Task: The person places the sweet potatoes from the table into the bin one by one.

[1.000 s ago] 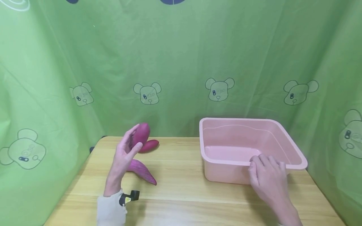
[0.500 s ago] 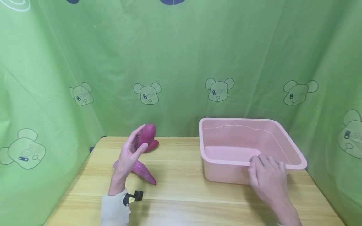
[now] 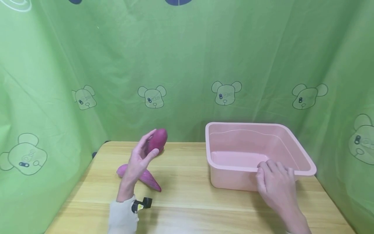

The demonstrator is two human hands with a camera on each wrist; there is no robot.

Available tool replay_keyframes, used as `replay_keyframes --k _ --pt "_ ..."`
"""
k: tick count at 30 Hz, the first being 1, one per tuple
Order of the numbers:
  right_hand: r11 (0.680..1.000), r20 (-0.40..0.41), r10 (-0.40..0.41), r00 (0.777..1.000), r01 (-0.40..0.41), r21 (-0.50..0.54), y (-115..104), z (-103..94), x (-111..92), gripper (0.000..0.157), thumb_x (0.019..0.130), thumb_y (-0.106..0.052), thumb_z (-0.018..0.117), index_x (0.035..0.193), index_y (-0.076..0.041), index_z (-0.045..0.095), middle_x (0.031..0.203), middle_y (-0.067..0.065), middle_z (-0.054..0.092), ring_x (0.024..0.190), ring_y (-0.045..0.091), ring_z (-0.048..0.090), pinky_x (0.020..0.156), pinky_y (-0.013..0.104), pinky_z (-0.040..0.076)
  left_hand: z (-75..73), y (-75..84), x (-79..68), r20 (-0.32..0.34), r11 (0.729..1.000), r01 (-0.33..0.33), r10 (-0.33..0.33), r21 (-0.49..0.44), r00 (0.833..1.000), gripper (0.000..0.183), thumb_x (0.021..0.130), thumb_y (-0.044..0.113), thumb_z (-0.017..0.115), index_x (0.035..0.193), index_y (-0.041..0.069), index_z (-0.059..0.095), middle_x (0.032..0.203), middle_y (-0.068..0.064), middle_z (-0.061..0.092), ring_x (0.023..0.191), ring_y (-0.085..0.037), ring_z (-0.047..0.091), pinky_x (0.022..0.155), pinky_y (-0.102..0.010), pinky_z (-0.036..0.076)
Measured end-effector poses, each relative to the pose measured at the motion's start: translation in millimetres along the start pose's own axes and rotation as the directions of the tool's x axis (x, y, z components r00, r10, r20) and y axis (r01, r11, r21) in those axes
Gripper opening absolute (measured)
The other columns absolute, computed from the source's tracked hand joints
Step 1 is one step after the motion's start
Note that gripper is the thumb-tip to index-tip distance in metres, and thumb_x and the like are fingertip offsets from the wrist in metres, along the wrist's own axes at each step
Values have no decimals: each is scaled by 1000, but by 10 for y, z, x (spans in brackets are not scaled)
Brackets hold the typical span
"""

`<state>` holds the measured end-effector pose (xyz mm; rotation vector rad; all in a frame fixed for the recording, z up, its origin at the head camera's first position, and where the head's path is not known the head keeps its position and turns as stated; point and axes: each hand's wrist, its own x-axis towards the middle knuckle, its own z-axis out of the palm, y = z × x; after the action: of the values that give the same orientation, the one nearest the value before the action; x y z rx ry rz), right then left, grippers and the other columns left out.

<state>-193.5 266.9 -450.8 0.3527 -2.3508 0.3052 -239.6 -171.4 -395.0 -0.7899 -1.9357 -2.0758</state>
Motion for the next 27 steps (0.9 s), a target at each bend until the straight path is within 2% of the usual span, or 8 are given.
replay_keyframes --k 4,11,19,27 --pt "1000 -6 -4 1000 4 2 -2 0 3 21 99 -20 43 90 -10 59 83 6 56 76 27 47 70 48 33 26 0 12 3 1000 4 -4 9 1000 66 97 -7 59 157 4 36 154 -24 40 134 -37 50 102 -44 53" --pt "1000 2 -2 1000 2 0 -10 -7 6 22 99 -20 42 89 -10 59 83 7 56 77 28 47 70 48 33 76 -16 32 -6 995 9 -9 103 1000 64 97 -3 61 156 6 38 153 -19 45 136 -40 48 109 -37 47" --pt "1000 20 10 1000 -10 5 -21 -18 3 22 100 -20 42 89 -10 59 83 6 55 76 27 46 71 47 33 147 -34 60 9 995 -1 0 97 1000 64 97 -3 60 156 5 39 152 -20 46 135 -42 48 109 -37 47" --pt "1000 -1 1 1000 -1 9 -19 -16 3 22 100 -20 42 89 -10 59 83 7 56 75 27 45 70 46 32 229 -22 110 24 994 -6 3 108 1000 63 96 -3 61 155 4 39 151 -21 46 135 -43 49 110 -39 47"
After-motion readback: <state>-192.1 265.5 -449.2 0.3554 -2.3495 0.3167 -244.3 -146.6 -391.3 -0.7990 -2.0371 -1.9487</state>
